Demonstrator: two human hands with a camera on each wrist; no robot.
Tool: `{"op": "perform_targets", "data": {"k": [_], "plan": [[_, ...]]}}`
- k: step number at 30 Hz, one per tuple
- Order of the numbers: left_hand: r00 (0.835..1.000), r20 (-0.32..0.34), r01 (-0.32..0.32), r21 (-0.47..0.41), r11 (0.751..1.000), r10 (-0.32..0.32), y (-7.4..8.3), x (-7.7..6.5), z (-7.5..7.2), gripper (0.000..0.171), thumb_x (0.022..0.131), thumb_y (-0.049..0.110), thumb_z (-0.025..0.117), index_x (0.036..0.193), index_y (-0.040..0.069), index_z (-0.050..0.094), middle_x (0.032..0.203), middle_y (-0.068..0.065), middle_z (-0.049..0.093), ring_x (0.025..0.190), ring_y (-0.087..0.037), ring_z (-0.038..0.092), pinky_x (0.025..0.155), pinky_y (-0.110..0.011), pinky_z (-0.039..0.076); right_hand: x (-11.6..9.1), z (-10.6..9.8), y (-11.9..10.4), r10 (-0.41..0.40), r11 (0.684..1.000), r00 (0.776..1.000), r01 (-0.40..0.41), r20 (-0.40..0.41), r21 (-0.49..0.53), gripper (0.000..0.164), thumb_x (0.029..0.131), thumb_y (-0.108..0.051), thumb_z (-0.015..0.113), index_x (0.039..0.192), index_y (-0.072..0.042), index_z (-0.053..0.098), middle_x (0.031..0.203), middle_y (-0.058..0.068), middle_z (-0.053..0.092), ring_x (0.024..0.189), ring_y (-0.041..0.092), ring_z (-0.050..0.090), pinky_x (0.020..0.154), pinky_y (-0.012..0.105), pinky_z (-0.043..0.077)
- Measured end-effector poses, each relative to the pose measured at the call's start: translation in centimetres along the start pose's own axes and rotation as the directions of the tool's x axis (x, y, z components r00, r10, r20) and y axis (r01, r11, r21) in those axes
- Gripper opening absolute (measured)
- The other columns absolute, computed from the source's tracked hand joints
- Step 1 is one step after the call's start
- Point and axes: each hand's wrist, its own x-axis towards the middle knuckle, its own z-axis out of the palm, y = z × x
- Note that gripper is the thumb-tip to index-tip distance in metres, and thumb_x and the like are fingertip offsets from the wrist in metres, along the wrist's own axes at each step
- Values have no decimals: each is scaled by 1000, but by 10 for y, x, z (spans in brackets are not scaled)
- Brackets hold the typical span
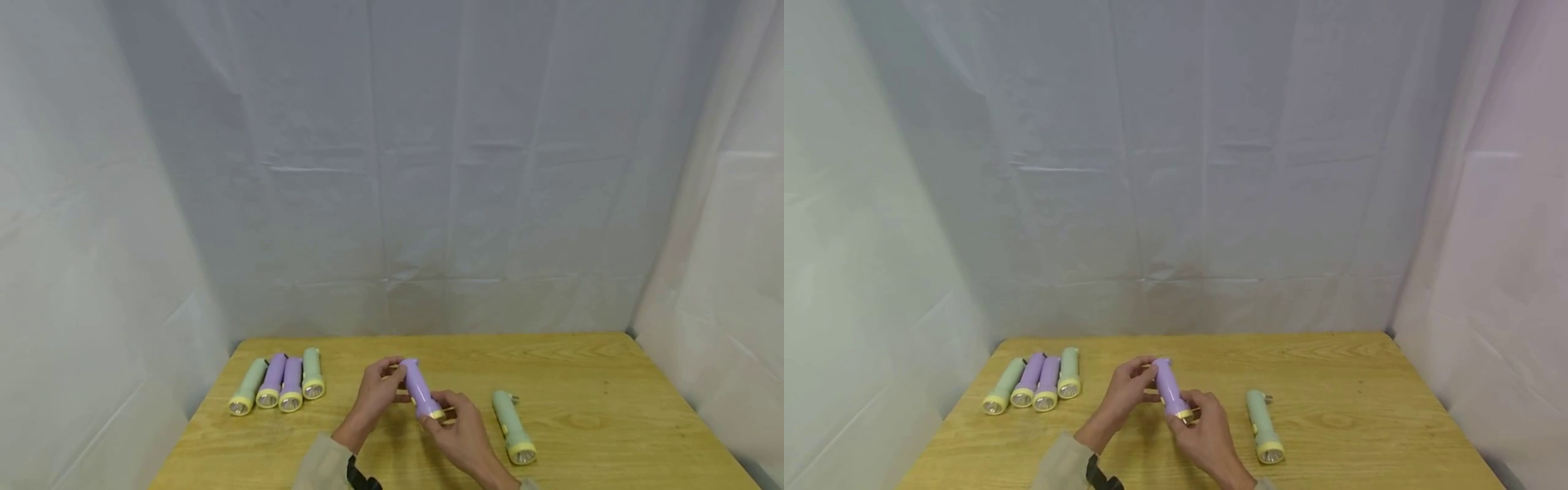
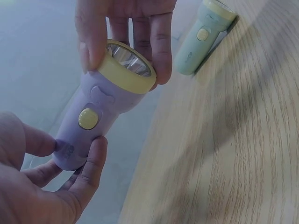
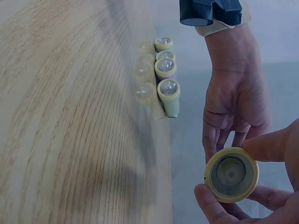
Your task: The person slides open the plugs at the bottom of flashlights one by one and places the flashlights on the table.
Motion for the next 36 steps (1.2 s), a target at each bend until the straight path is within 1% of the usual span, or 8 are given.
{"op": "perform_targets", "data": {"k": [1,9,19,27,36], "plan": [[1000,-3,7,-3,1000,-7,0,0,0,41,105,14,52,137,-11,52,113,-24,61,88,-24,68,81,-49,63,0,0,0,-2,1000,1000,2,-3,0,36,84,-14,81,114,3,70,105,17,68,89,18,63,69,18,55],[1000,8,-4,2,1000,4,0,-1,2,44,105,14,51,139,-14,48,115,-28,60,87,-23,67,79,-48,64,-1,1,2,-15,1000,1000,15,-12,2,34,82,-11,80,112,4,70,102,17,68,88,17,63,68,18,55],[1000,19,-19,10,1000,19,1,-1,4,42,105,13,51,138,-13,51,113,-27,61,84,-21,66,78,-48,64,-2,0,3,-23,1000,999,23,-25,-1,33,81,-9,80,109,4,70,101,17,67,87,16,63,68,17,56],[1000,25,-15,16,1000,15,2,-1,4,42,105,14,51,138,-12,51,113,-25,61,85,-21,65,78,-47,64,0,0,4,-5,1000,1000,5,12,14,33,82,-10,80,110,4,69,102,17,68,85,17,63,65,17,55],[999,33,-11,31,999,10,2,0,5,42,106,14,49,139,-12,50,114,-25,60,85,-21,64,76,-45,64,0,-1,4,-11,1000,1000,11,4,15,31,81,-9,80,108,4,70,101,17,67,84,16,62,65,17,55]]}}
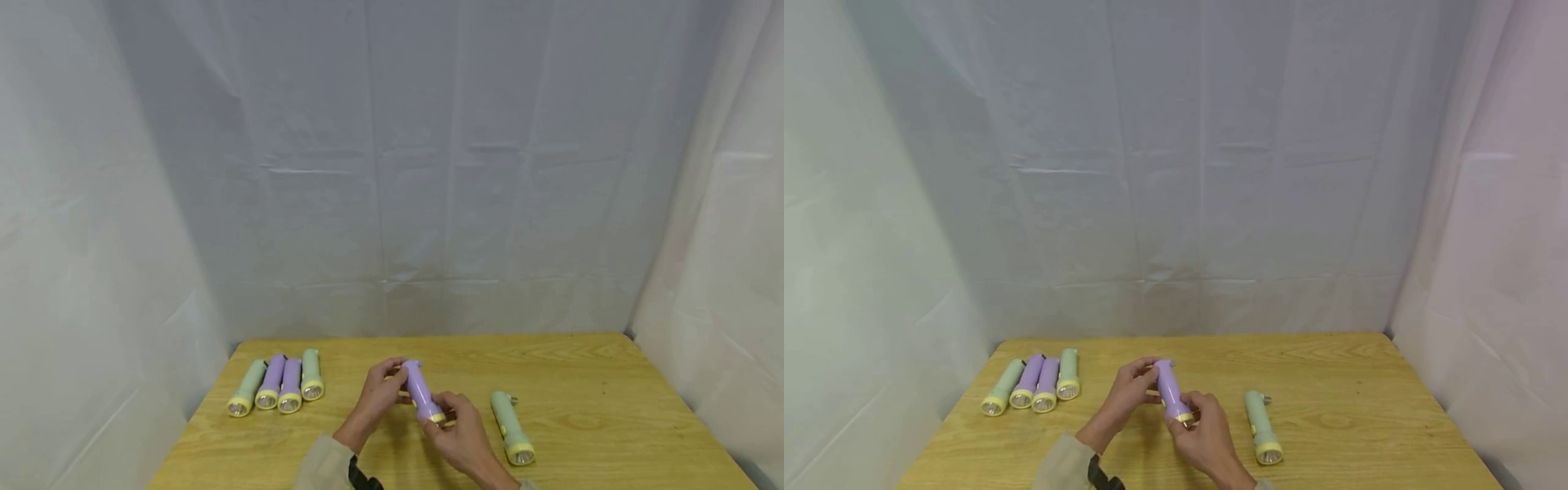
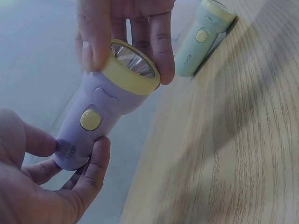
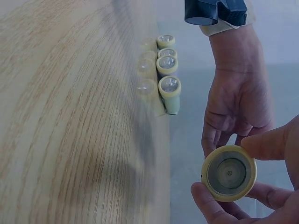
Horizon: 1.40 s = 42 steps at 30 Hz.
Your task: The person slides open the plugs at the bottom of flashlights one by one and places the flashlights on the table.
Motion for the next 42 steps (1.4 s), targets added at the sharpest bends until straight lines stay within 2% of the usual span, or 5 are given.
{"op": "perform_targets", "data": {"k": [11,21,27,33,42], "plan": [[1000,11,3,17,1000,-3,-2,5,6,40,106,14,48,138,-11,52,113,-24,59,85,-22,64,75,-45,64,-1,-5,2,-12,1000,999,12,-30,-2,31,81,-8,80,107,4,70,98,17,66,83,14,62,64,17,56],[1000,30,8,26,1000,-9,1,3,11,40,107,14,47,138,-10,52,113,-23,58,86,-21,63,76,-43,64,-4,-8,3,-19,1000,999,18,-44,-23,31,79,-6,81,106,5,70,96,15,64,84,15,62,66,16,56],[999,33,36,43,998,-37,-1,1,13,40,106,16,48,139,-7,54,118,-24,59,88,-23,66,76,-41,63,-6,-11,4,-17,998,999,15,-29,-69,27,82,-11,80,105,0,70,92,9,65,82,8,59,67,17,55],[998,34,42,31,999,-43,-4,2,16,41,106,17,49,139,-7,54,120,-25,61,87,-21,67,77,-43,63,-7,-14,4,-17,996,1000,16,-9,-93,29,83,-17,81,105,-1,70,93,9,67,84,10,61,68,17,55],[998,13,62,1,998,-62,-8,6,25,37,104,16,51,132,-8,51,109,-22,67,83,-20,66,74,-44,63,-9,-19,7,3,992,1000,-5,-19,-128,34,82,-21,82,108,-2,70,94,9,69,79,8,61,66,18,53]]}}
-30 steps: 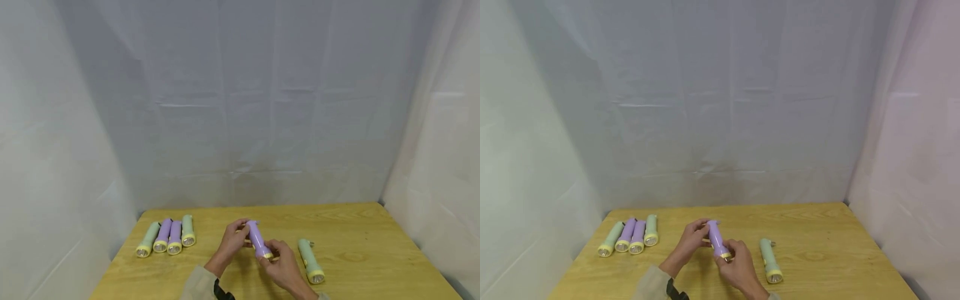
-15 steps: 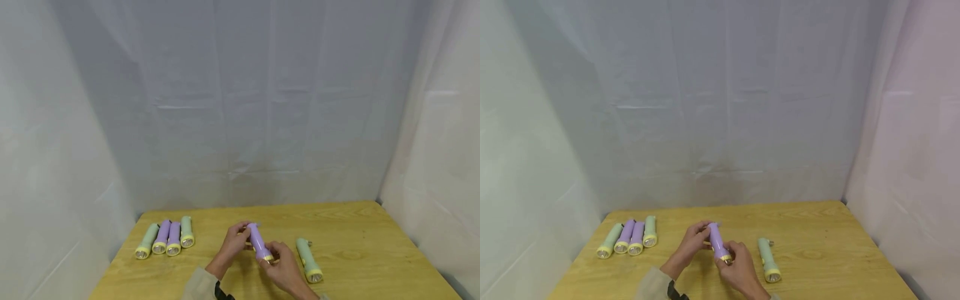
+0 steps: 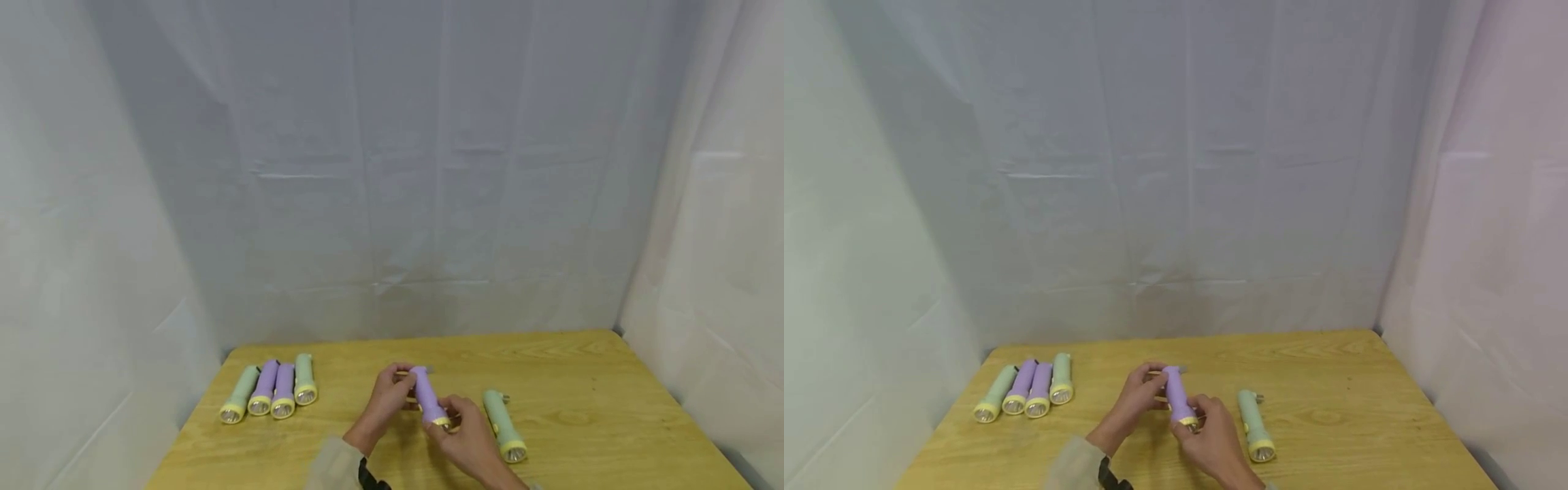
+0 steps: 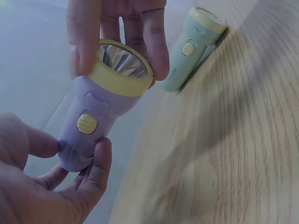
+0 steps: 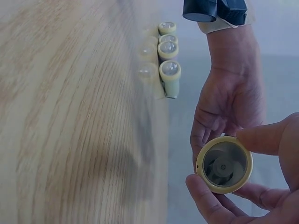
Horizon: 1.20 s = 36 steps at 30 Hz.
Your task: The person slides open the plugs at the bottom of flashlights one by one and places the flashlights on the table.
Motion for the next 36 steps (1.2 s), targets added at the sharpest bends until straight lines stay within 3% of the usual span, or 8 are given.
{"op": "perform_targets", "data": {"k": [14,22,29,36], "plan": [[999,24,25,18,1000,-26,-11,6,12,32,103,17,56,125,-6,56,97,-14,65,79,-19,67,70,-40,63,-6,-5,7,79,996,997,-80,-15,-32,41,80,-23,85,112,-1,70,94,8,71,80,12,63,67,19,52],[999,22,48,41,998,-49,-14,3,22,30,102,16,58,124,-5,58,98,-19,67,82,-23,70,75,-46,63,-10,-10,11,135,984,991,-137,-26,-114,39,80,-27,85,108,-5,70,92,4,71,80,11,62,67,20,51],[998,29,59,88,994,-62,-17,3,32,28,101,16,59,122,-3,57,95,-17,67,75,-17,68,69,-43,63,-12,-17,17,190,969,982,-188,-1,-162,37,83,-32,83,107,-7,69,94,3,73,81,11,63,67,26,52],[999,16,39,130,991,-41,-22,3,39,25,96,13,63,116,-2,61,86,-13,68,70,-20,68,63,-36,61,-16,-19,22,210,956,978,-208,-14,-206,36,81,-31,85,102,-7,70,86,1,71,75,11,58,63,24,46]]}}
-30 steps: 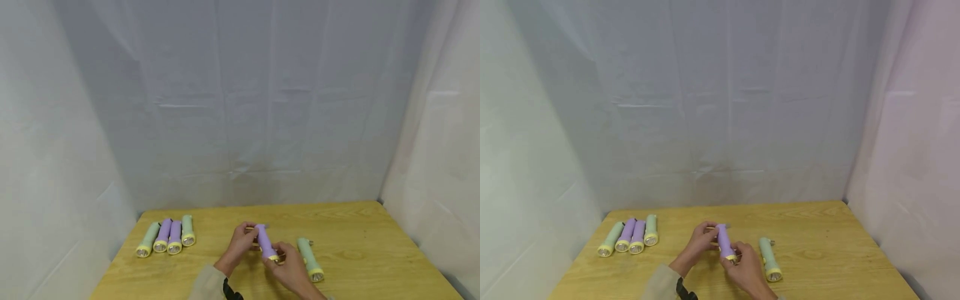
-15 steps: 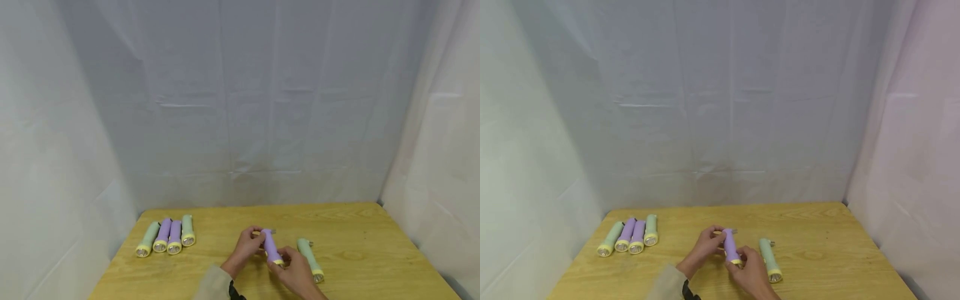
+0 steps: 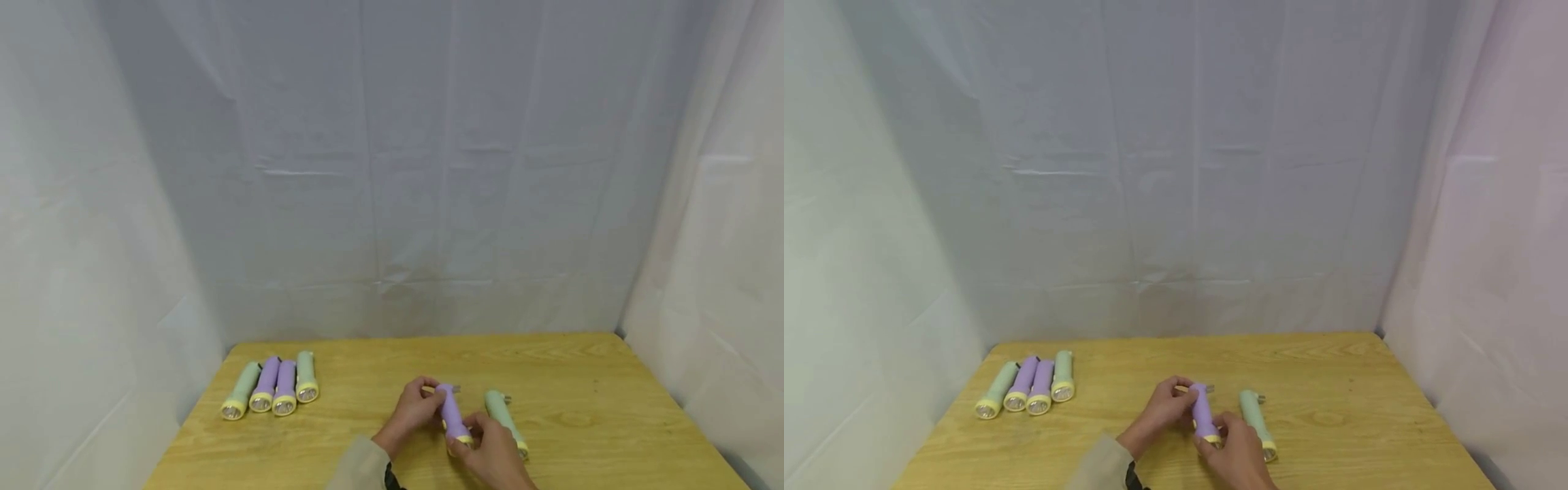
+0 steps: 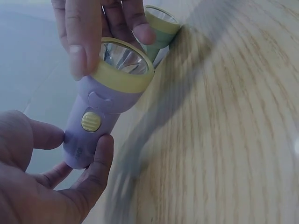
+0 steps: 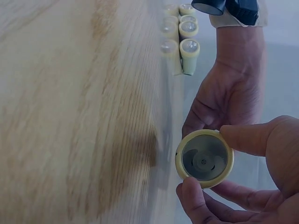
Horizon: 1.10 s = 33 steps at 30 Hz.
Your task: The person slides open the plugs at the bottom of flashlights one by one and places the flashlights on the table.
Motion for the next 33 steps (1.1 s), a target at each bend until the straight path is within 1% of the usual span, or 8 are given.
{"op": "perform_targets", "data": {"k": [5,10,17,21,26,33], "plan": [[1000,7,-5,7,1000,5,-3,0,4,26,95,13,63,116,-3,61,85,-12,68,69,-21,69,62,-37,61,-1,-2,3,1,1000,1000,0,13,-13,33,81,-30,84,100,-7,70,84,1,70,73,12,58,61,26,47],[999,30,-14,6,1000,14,-6,0,6,25,96,12,63,116,-4,61,84,-15,70,67,-23,71,61,-38,61,-1,-4,6,-3,1000,1000,4,20,-30,33,81,-29,84,99,-5,71,84,3,72,75,12,62,62,28,50],[997,80,10,-26,1000,-8,-8,-1,8,25,97,11,62,117,-4,60,85,-15,72,67,-17,69,59,-35,62,-2,-5,7,-1,999,1000,2,28,-48,36,81,-29,84,101,-1,71,87,8,75,79,17,68,64,33,54],[995,97,21,-43,999,-17,-9,-1,8,26,98,11,61,118,-5,60,87,-16,72,71,-18,71,61,-35,62,-2,-6,6,8,999,999,-5,51,-48,37,83,-30,83,101,0,70,87,9,75,79,19,68,64,35,55],[995,100,27,-32,999,-23,-11,2,13,27,99,11,62,120,-5,60,91,-18,72,76,-22,73,64,-39,63,-3,-7,6,17,998,998,-14,52,-64,36,84,-30,83,100,0,70,85,7,74,76,17,66,62,33,53],[996,91,17,-12,1000,-16,-8,4,17,28,98,12,63,119,-5,61,90,-16,71,74,-20,73,64,-38,63,-3,-8,6,-2,995,1000,5,23,-103,35,83,-29,83,100,0,72,85,9,74,78,18,68,63,34,54]]}}
